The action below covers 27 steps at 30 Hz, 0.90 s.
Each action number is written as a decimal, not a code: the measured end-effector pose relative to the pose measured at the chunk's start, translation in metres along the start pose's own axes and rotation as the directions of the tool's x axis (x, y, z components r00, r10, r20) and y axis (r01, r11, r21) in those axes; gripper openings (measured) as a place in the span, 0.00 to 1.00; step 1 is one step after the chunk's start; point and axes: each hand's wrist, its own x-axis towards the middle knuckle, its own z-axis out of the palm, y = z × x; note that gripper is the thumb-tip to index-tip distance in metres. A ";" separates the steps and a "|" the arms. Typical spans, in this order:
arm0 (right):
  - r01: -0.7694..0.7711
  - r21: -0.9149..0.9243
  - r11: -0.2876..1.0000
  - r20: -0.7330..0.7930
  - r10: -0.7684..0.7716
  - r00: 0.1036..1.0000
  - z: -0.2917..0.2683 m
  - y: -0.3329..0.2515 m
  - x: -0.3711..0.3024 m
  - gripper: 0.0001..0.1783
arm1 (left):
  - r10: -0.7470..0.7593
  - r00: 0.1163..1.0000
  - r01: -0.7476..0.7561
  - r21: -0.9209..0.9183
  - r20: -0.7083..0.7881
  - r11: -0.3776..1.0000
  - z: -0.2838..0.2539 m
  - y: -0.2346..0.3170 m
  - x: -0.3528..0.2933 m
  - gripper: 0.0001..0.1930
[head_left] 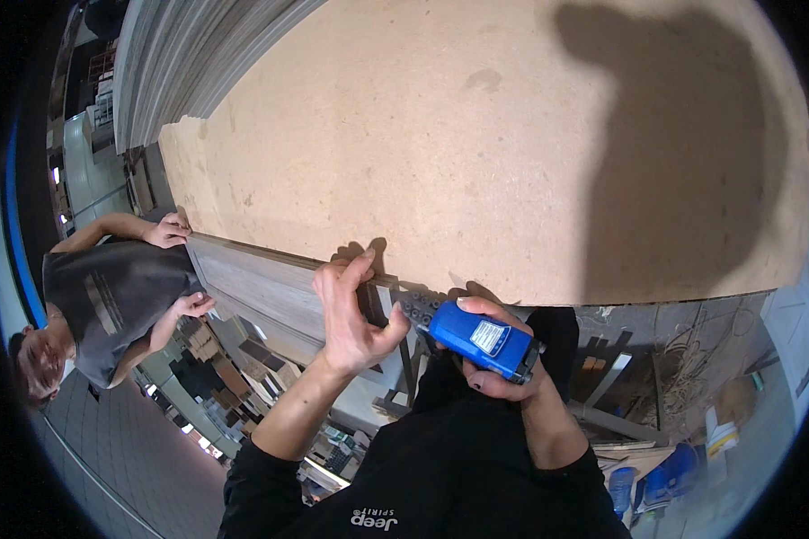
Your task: The person applies glue onto wooden frame strips, attaches them around the edges of a wooden panel, and fastens them in place using a pneumatic nail gun.
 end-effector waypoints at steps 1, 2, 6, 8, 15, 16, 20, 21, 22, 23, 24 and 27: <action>0.009 0.010 1.000 0.008 -0.009 1.000 0.000 0.000 0.001 0.45 | 0.014 1.000 -0.014 0.009 0.013 1.000 -0.001 -0.001 0.000 0.38; 0.009 0.009 1.000 0.009 -0.010 1.000 0.001 0.000 0.002 0.45 | 0.028 0.999 -0.029 0.017 0.027 0.999 -0.002 -0.002 0.000 0.41; 0.010 -0.019 1.000 0.000 -0.010 1.000 0.001 -0.001 -0.001 0.45 | 0.018 0.998 -0.020 0.032 0.054 0.999 -0.005 0.000 0.000 0.42; 0.006 -0.029 1.000 0.009 -0.006 1.000 0.002 0.000 0.001 0.45 | 0.043 0.998 -0.045 0.044 0.055 0.998 -0.006 -0.001 0.001 0.42; 0.002 -0.012 1.000 -0.159 -0.004 0.987 0.016 -0.035 -0.011 0.51 | 0.062 0.998 -0.063 0.010 0.008 0.998 -0.002 -0.002 0.009 0.40; 0.014 -0.032 0.999 -0.204 -0.020 0.979 0.021 -0.056 -0.017 0.52 | 0.056 0.998 -0.056 0.008 0.014 0.998 -0.003 -0.003 0.009 0.40; 0.088 -0.432 0.897 -0.413 -0.284 0.865 0.061 -0.159 -0.022 0.51 | 0.027 1.000 -0.027 -0.023 0.014 0.999 -0.004 -0.006 0.018 0.40; 0.029 -0.625 0.780 -0.363 -0.323 0.874 0.079 -0.189 -0.011 0.47 | 0.028 0.999 -0.029 -0.036 -0.026 0.999 -0.002 -0.008 0.020 0.40; 0.046 -0.653 0.756 -0.331 -0.340 0.880 0.083 -0.203 0.003 0.47 | 0.023 1.000 -0.023 -0.050 -0.011 0.998 0.000 -0.009 0.021 0.39; -0.016 -0.811 0.585 -0.290 -0.377 0.880 0.086 -0.216 0.018 0.46 | 0.014 1.000 -0.014 -0.062 0.002 0.998 0.001 -0.010 0.021 0.39; -0.074 -0.921 0.383 -0.240 -0.406 0.882 0.089 -0.228 0.034 0.46 | 0.006 0.999 -0.008 -0.070 -0.041 0.998 0.002 -0.011 0.018 0.39; -0.109 -0.985 -0.131 -0.051 -0.387 0.921 0.074 -0.241 0.099 0.43 | 0.049 0.997 -0.053 -0.075 -0.062 0.996 0.006 -0.010 0.025 0.38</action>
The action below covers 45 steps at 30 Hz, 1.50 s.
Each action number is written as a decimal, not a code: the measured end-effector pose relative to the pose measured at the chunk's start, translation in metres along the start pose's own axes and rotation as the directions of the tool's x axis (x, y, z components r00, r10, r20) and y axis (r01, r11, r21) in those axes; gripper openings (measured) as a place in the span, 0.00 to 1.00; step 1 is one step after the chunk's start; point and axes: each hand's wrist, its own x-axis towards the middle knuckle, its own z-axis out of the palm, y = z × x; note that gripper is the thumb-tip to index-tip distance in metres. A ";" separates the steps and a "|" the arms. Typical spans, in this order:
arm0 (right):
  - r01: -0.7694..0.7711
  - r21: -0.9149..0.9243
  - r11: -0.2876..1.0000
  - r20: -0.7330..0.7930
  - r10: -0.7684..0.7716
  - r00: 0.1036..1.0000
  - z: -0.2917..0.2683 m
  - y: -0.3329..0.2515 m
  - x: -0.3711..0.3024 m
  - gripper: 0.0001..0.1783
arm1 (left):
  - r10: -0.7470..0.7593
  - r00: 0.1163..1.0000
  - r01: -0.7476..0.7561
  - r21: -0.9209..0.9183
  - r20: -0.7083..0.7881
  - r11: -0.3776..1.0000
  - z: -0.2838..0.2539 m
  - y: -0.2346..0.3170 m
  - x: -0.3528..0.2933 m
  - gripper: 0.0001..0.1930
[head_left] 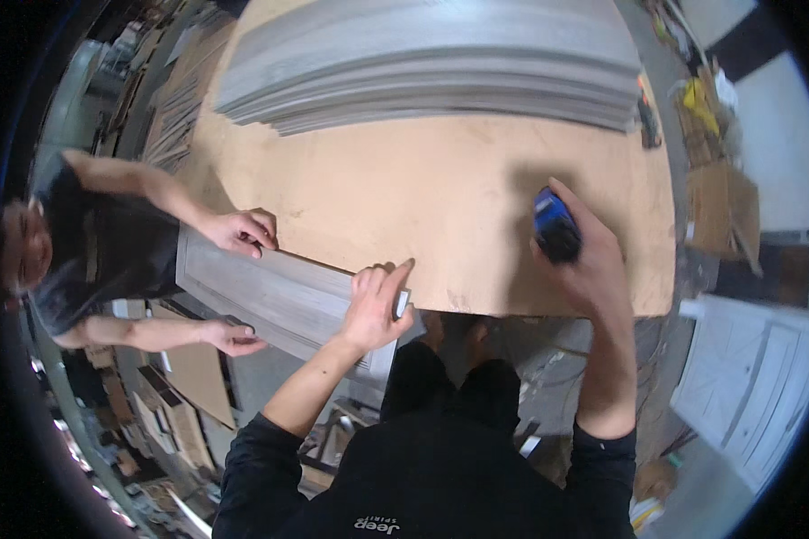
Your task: The person applies glue onto wooden frame strips, attaches them around the edges of a wooden panel, and fastens them in place using a pneumatic nail gun.
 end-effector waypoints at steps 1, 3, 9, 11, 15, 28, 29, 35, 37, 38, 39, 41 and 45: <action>-0.031 -0.150 0.988 -0.020 0.029 0.999 0.009 0.010 0.017 0.43 | 0.003 0.999 -0.004 -0.011 -0.043 1.000 0.004 0.002 0.004 0.38; -0.045 -0.309 0.950 -0.058 0.028 0.998 0.035 0.022 0.045 0.42 | 0.052 0.998 -0.053 -0.018 -0.041 0.998 0.008 -0.006 0.003 0.36; 0.426 -0.085 0.901 0.030 -0.425 0.905 0.116 0.024 0.026 0.31 | -0.106 0.984 0.105 -0.014 -0.140 0.994 -0.007 -0.002 -0.031 0.31; 0.400 0.177 0.900 0.173 -0.428 0.887 0.158 0.010 0.000 0.25 | -0.352 0.764 0.378 -0.066 -0.542 0.923 -0.002 0.003 -0.059 0.34; 0.531 -0.045 0.846 0.207 -0.513 0.833 0.196 -0.032 -0.045 0.20 | -0.897 -0.143 0.587 -0.765 -0.419 0.263 0.044 -0.003 -0.130 0.33; 0.446 -0.126 0.886 0.002 -0.450 0.893 0.180 0.027 0.009 0.20 | -0.634 0.560 0.472 -0.834 0.533 -0.284 0.051 0.029 -0.093 0.24; 0.345 -0.044 0.937 -0.030 -0.347 0.937 0.178 0.030 0.011 0.22 | -0.540 0.618 0.572 -0.798 0.571 -0.189 0.053 0.031 -0.092 0.24; 0.080 0.127 0.989 -0.009 -0.080 0.997 0.175 0.052 -0.012 0.24 | -0.441 0.833 0.502 -0.791 0.333 0.349 0.002 0.004 -0.071 0.21; 0.062 0.064 0.996 0.006 -0.063 0.998 0.177 0.049 -0.028 0.24 | -0.556 0.819 0.419 -0.807 0.139 0.416 0.000 -0.049 -0.077 0.19; 0.083 0.023 0.996 -0.033 -0.082 0.996 0.180 0.049 -0.034 0.23 | -0.632 0.770 0.528 -0.641 0.084 0.557 -0.038 -0.064 -0.077 0.20; 0.111 -0.015 0.994 -0.064 -0.111 0.992 0.184 0.042 -0.039 0.22 | -0.676 0.737 0.531 -0.609 -0.012 0.589 -0.056 -0.093 -0.082 0.21; 0.060 -0.028 0.998 -0.090 -0.063 0.994 0.186 0.015 -0.046 0.23 | -0.737 0.659 0.567 -0.543 -0.152 0.619 -0.097 -0.148 -0.096 0.20; -0.078 -0.019 0.997 -0.152 0.074 0.986 0.200 0.021 -0.049 0.21 | -0.758 0.537 0.746 -0.211 -0.371 0.632 -0.144 -0.293 -0.134 0.18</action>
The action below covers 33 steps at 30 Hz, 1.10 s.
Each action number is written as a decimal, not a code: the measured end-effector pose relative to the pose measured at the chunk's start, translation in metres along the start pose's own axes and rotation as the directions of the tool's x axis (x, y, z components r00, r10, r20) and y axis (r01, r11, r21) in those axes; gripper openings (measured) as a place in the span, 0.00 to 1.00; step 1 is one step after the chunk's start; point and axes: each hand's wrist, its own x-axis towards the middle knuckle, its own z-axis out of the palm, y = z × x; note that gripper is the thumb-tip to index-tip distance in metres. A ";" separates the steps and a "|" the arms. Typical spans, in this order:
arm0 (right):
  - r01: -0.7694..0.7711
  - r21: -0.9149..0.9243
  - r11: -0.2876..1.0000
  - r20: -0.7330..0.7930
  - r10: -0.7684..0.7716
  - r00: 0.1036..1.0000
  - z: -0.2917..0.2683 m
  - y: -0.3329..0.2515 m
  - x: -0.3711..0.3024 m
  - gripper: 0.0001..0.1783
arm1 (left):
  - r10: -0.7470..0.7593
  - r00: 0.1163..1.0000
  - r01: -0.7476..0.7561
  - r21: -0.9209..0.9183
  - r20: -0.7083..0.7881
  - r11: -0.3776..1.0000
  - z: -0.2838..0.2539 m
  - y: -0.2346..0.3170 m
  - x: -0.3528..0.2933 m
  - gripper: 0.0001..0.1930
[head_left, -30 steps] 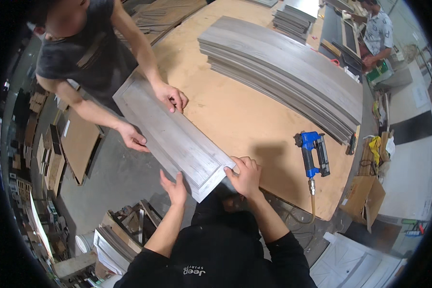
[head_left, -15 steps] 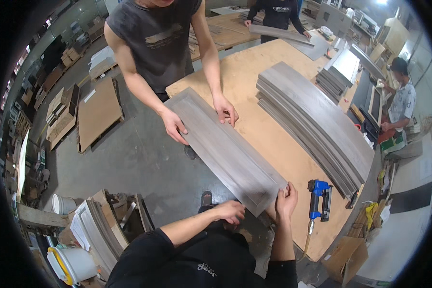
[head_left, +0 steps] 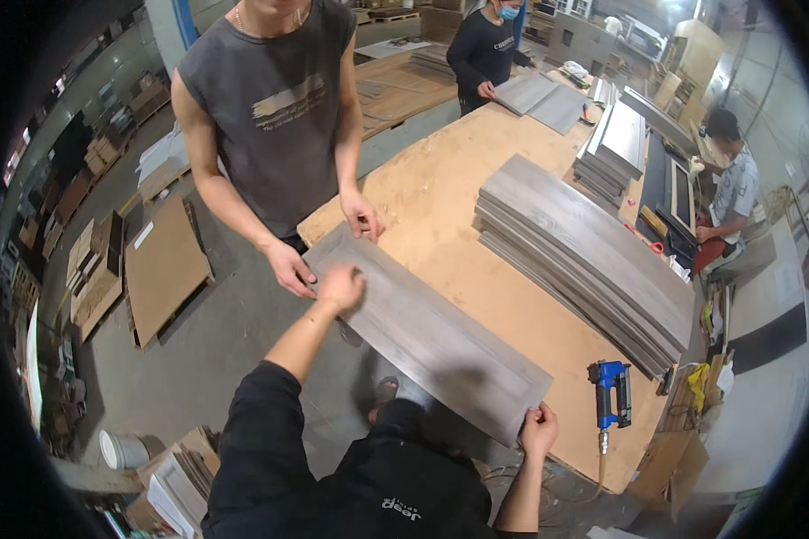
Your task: The person applies glue onto wooden frame strips, attaches them around the edges of a wooden panel, and fastens them in place using a pneumatic nail gun.
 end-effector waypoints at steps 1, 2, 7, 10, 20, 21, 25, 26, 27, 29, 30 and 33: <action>-0.004 -0.029 1.000 -0.041 0.003 0.999 0.000 0.001 -0.002 0.21 | -0.048 0.999 0.051 0.170 -0.024 0.984 -0.018 -0.008 0.016 0.18; -0.011 -0.056 0.998 -0.080 0.006 0.997 0.000 -0.002 -0.003 0.20 | -0.096 0.994 0.104 0.212 -0.049 0.972 -0.031 -0.020 0.029 0.19; -0.178 -0.107 0.978 -0.063 0.172 0.983 0.003 -0.043 -0.006 0.20 | -0.210 0.973 0.187 0.207 0.097 0.960 -0.048 -0.086 0.087 0.23; -0.299 0.001 0.954 -0.061 0.298 0.953 0.009 -0.040 -0.008 0.19 | -0.191 0.964 0.160 0.169 0.187 0.973 -0.064 -0.070 0.093 0.22; -0.318 -0.058 0.946 -0.207 0.300 0.931 0.014 -0.080 -0.005 0.17 | -0.103 0.983 0.070 0.210 0.154 0.975 -0.059 -0.081 0.104 0.27; -0.335 -0.049 0.941 -0.224 0.317 0.922 0.018 -0.070 -0.010 0.17 | -0.044 0.987 0.019 0.153 0.158 0.988 -0.057 -0.088 0.102 0.25; -0.252 -0.068 0.965 -0.215 0.233 0.949 0.020 -0.096 -0.038 0.21 | 0.080 0.994 -0.047 -0.380 0.071 0.924 -0.030 -0.185 0.085 0.17; -0.259 -0.063 0.964 -0.206 0.242 0.948 0.015 -0.112 -0.043 0.22 | 0.039 0.996 -0.004 -0.407 0.078 0.913 -0.028 -0.193 0.079 0.16; -0.264 -0.103 0.959 -0.317 0.220 0.923 0.026 -0.080 -0.054 0.23 | 0.069 0.994 -0.030 -0.422 0.079 0.906 -0.026 -0.188 0.083 0.16; -0.326 0.020 0.945 -0.271 0.319 0.908 0.014 -0.075 -0.058 0.23 | -0.054 0.968 0.165 -0.458 0.246 0.873 -0.038 -0.192 0.077 0.15; -0.383 0.135 0.914 -0.203 0.404 0.892 0.007 -0.073 -0.056 0.24 | -0.045 0.958 0.203 -0.557 0.284 0.805 -0.056 -0.171 0.077 0.11; -0.404 0.238 0.883 -0.065 0.429 0.901 -0.056 -0.072 -0.045 0.13 | -0.050 0.917 0.276 -0.538 0.396 0.796 -0.126 -0.134 0.083 0.11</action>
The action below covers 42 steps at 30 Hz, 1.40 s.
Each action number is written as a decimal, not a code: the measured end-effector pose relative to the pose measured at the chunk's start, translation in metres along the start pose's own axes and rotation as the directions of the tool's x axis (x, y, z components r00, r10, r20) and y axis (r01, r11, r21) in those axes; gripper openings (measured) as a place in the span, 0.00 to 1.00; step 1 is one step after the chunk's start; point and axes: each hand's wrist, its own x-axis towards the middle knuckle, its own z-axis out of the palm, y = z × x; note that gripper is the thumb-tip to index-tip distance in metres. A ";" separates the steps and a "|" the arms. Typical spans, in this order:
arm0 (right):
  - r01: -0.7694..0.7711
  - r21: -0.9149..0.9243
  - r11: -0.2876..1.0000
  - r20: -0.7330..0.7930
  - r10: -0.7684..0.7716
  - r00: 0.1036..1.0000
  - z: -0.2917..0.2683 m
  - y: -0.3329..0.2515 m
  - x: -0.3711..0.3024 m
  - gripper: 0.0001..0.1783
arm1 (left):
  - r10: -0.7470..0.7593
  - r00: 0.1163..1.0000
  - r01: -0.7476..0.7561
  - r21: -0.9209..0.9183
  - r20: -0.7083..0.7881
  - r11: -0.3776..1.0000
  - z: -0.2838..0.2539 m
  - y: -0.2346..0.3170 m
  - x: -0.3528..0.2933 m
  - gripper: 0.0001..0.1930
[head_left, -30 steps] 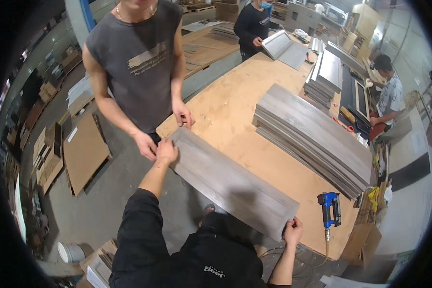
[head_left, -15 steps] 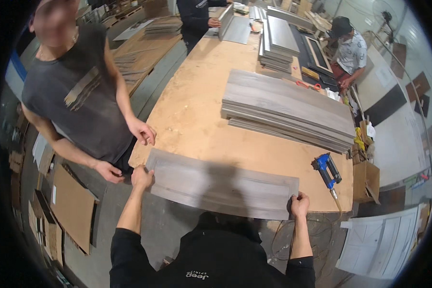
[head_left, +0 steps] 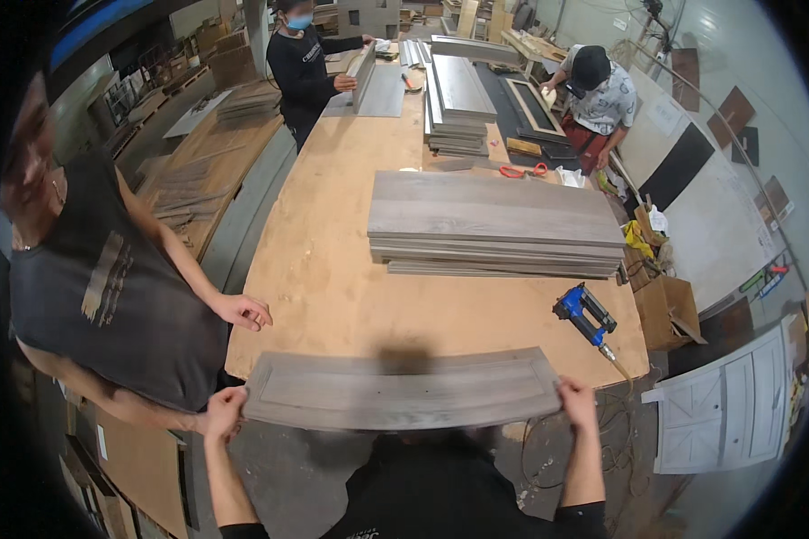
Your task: The person applies glue onto wooden frame strips, attaches them around the edges of a wooden panel, and fastens them in place using a pneumatic nail gun.
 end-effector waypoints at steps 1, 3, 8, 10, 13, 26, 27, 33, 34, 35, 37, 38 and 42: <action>-0.051 0.137 0.989 -0.027 0.055 0.998 -0.014 -0.027 -0.003 0.15 | -0.131 0.991 0.130 0.007 0.041 0.991 -0.003 0.053 -0.014 0.15; -0.008 0.323 0.946 -0.003 0.010 1.000 -0.031 -0.057 0.010 0.25 | 0.013 0.995 0.005 -0.173 0.101 0.985 -0.010 0.089 -0.023 0.25; 0.215 0.297 0.930 -0.130 -0.184 0.974 0.019 -0.044 0.071 0.22 | 0.203 0.979 -0.202 -0.032 0.020 0.979 0.034 0.051 0.050 0.21; 0.194 0.218 0.956 -0.156 -0.162 0.974 0.041 -0.016 0.096 0.23 | 0.076 0.997 -0.078 -0.094 -0.027 0.992 0.071 0.039 0.068 0.21; 0.185 0.001 0.983 -0.143 -0.183 0.973 0.068 0.011 0.126 0.26 | 0.086 0.994 -0.089 -0.032 -0.072 0.996 0.086 -0.017 0.115 0.22; 0.164 -0.082 0.983 -0.029 -0.167 0.986 0.092 0.006 0.175 0.27 | 0.250 0.951 -0.194 0.279 -0.182 0.941 0.128 0.023 0.151 0.23; 0.221 -0.066 0.973 -0.085 -0.226 0.970 0.096 0.006 0.179 0.28 | 0.272 0.951 -0.234 0.230 -0.145 0.944 0.132 0.024 0.157 0.23; 0.212 -0.120 0.970 -0.014 -0.215 0.976 0.075 0.003 0.165 0.14 | 0.257 0.947 -0.184 0.329 -0.195 0.926 0.088 -0.042 0.180 0.13; 0.114 -0.233 0.966 0.018 -0.113 0.993 0.062 0.007 0.160 0.08 | 0.219 0.956 -0.121 0.419 -0.193 0.900 0.093 -0.026 0.160 0.09; 0.099 -0.241 0.965 0.010 -0.100 0.995 0.055 0.012 0.156 0.08 | 0.213 0.961 -0.122 0.420 -0.177 0.899 0.097 -0.031 0.168 0.09; 0.132 -0.165 0.977 0.010 -0.132 0.991 0.054 0.013 0.146 0.05 | -0.070 0.996 0.075 0.101 -0.055 0.992 0.071 -0.051 0.165 0.06; 0.089 -0.148 0.985 0.041 -0.084 0.996 0.061 0.000 0.145 0.05 | -0.051 0.993 0.073 0.205 -0.111 0.976 0.055 -0.067 0.166 0.06; 0.092 -0.183 0.979 -0.023 -0.098 0.995 0.054 0.030 0.162 0.07 | 0.022 0.981 0.061 0.416 -0.192 0.907 0.091 -0.016 0.156 0.08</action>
